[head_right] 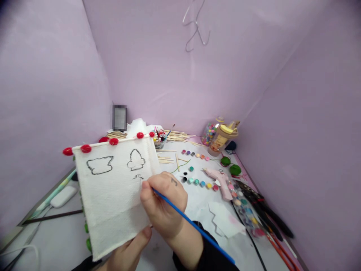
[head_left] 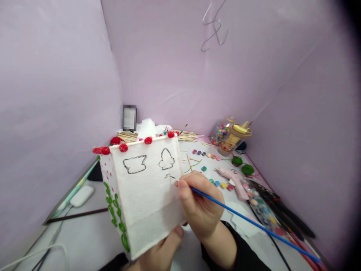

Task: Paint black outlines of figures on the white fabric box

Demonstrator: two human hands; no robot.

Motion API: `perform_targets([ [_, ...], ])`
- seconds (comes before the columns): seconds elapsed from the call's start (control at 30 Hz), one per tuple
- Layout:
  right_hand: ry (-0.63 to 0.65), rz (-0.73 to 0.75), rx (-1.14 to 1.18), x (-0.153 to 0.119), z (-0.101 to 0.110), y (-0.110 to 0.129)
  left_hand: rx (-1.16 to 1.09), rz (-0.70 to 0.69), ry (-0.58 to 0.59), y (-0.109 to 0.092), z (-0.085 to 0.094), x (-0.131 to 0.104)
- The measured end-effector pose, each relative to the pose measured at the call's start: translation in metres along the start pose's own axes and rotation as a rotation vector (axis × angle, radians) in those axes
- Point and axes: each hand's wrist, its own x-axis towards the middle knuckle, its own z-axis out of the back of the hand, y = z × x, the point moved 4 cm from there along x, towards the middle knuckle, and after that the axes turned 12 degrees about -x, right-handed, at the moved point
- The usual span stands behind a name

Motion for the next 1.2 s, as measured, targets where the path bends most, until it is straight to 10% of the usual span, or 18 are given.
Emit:
perform_targets([
  [0.83, -0.217, -0.234, 0.187, 0.003, 0.012, -0.017, 0.001, 0.026, 0.08, 0.0, 0.003, 0.003],
  [1.2, -0.014, -0.718, -0.048, -0.025, 0.069, -0.132, -0.268, 0.051, 0.048, 0.011, -0.01, 0.009],
])
